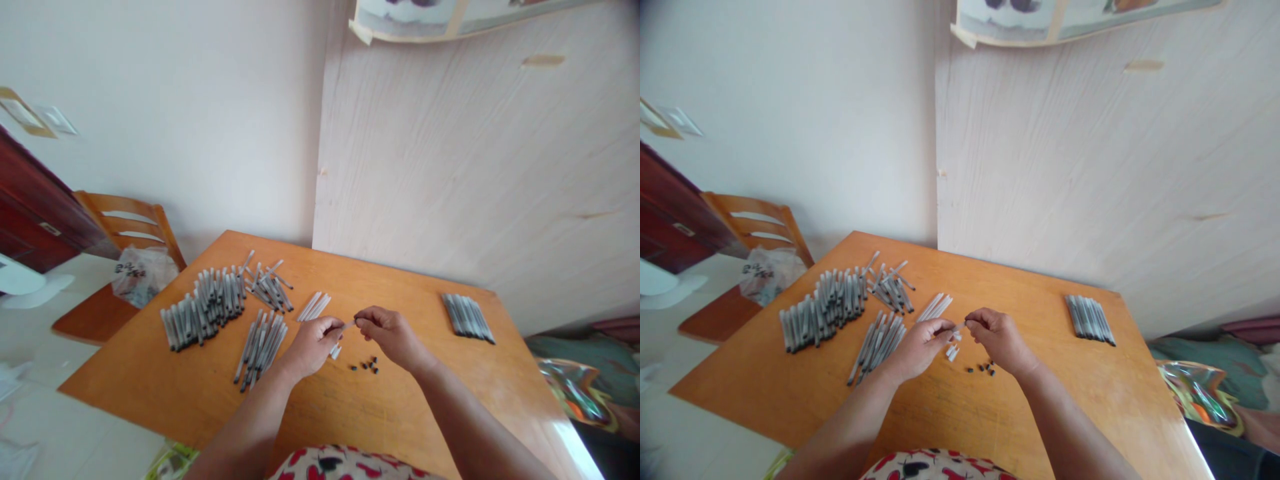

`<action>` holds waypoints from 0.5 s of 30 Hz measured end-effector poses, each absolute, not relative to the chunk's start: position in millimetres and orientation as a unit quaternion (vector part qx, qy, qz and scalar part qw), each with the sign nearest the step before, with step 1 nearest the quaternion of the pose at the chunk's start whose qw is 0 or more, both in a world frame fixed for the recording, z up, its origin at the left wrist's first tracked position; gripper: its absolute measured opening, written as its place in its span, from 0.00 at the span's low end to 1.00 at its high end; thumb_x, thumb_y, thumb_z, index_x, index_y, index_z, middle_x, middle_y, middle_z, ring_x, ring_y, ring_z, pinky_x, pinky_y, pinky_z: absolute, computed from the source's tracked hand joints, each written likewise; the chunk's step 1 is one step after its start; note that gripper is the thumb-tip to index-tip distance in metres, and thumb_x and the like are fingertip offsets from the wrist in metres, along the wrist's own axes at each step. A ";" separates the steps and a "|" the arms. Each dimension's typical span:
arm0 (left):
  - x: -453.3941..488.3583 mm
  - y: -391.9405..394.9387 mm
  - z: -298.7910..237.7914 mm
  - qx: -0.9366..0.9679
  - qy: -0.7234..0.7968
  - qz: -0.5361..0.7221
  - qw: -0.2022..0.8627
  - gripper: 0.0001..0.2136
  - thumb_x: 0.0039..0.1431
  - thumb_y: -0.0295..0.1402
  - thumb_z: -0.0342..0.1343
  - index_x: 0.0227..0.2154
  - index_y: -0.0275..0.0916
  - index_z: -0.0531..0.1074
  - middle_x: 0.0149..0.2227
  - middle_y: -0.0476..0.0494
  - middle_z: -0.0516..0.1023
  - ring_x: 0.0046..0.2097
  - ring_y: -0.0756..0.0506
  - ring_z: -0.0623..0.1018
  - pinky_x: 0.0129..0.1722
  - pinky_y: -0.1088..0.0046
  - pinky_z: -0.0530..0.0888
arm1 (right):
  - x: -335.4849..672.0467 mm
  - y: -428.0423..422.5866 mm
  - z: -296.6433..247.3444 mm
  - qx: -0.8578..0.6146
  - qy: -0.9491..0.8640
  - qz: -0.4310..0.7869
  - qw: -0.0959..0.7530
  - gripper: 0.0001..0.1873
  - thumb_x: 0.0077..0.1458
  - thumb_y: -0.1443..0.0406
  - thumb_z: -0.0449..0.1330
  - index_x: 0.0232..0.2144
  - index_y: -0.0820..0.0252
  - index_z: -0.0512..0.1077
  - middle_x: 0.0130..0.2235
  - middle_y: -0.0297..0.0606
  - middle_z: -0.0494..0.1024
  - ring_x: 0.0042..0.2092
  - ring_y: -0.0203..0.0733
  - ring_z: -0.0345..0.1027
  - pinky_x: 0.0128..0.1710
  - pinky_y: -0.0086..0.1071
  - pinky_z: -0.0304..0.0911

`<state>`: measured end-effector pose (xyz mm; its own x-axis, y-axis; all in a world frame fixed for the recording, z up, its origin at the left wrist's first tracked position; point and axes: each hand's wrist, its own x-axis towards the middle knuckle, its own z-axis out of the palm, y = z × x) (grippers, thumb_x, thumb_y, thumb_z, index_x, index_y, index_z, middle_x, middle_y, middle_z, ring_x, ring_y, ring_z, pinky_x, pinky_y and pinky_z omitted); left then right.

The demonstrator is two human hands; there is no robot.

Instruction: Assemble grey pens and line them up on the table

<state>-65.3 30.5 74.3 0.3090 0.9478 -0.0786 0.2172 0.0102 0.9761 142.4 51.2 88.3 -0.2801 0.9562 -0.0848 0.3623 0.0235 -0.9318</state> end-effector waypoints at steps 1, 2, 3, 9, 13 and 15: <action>-65.0 30.4 74.3 0.614 0.476 0.348 0.524 0.13 0.60 0.42 0.54 0.39 0.41 0.79 0.37 0.40 0.81 0.38 0.41 0.77 0.42 0.65 0.71 | 142.5 51.1 89.4 -0.515 -0.651 0.466 0.306 0.12 0.56 0.56 0.60 0.33 0.59 0.77 0.26 0.33 0.74 0.28 0.36 0.66 0.28 0.30 0.61; -64.8 30.2 74.2 0.616 0.477 0.349 0.520 0.13 0.60 0.42 0.54 0.39 0.41 0.79 0.36 0.40 0.81 0.38 0.41 0.77 0.42 0.65 0.71 | 142.2 50.9 90.5 -0.519 -0.658 0.455 0.302 0.13 0.56 0.56 0.60 0.31 0.59 0.76 0.25 0.33 0.73 0.27 0.36 0.64 0.27 0.29 0.60; -64.5 30.1 74.0 0.619 0.479 0.349 0.516 0.13 0.60 0.42 0.54 0.39 0.41 0.79 0.36 0.40 0.81 0.38 0.41 0.77 0.42 0.65 0.71 | 141.7 50.5 91.4 -0.523 -0.665 0.441 0.300 0.13 0.57 0.55 0.59 0.29 0.59 0.75 0.24 0.32 0.72 0.27 0.36 0.63 0.26 0.29 0.58; -62.0 28.8 72.0 0.631 0.482 0.340 0.505 0.15 0.60 0.43 0.54 0.40 0.41 0.79 0.37 0.40 0.81 0.38 0.42 0.77 0.40 0.67 0.70 | 138.5 49.0 90.3 -0.541 -0.704 0.361 0.286 0.20 0.60 0.52 0.55 0.22 0.57 0.67 0.21 0.30 0.67 0.25 0.34 0.57 0.25 0.29 0.51; -58.7 27.8 71.1 0.637 0.482 0.341 0.496 0.16 0.60 0.45 0.53 0.39 0.40 0.79 0.34 0.41 0.81 0.36 0.43 0.76 0.37 0.69 0.70 | 138.8 48.8 80.6 -0.547 -0.713 0.338 0.279 0.23 0.62 0.50 0.52 0.21 0.56 0.64 0.20 0.29 0.64 0.24 0.34 0.54 0.25 0.30 0.50; -57.2 27.4 71.0 0.633 0.485 0.345 0.494 0.16 0.60 0.45 0.54 0.38 0.40 0.79 0.33 0.42 0.81 0.35 0.43 0.76 0.37 0.69 0.70 | 139.2 48.4 75.0 -0.553 -0.708 0.335 0.284 0.26 0.62 0.48 0.51 0.19 0.56 0.63 0.19 0.29 0.62 0.23 0.34 0.53 0.24 0.30 0.49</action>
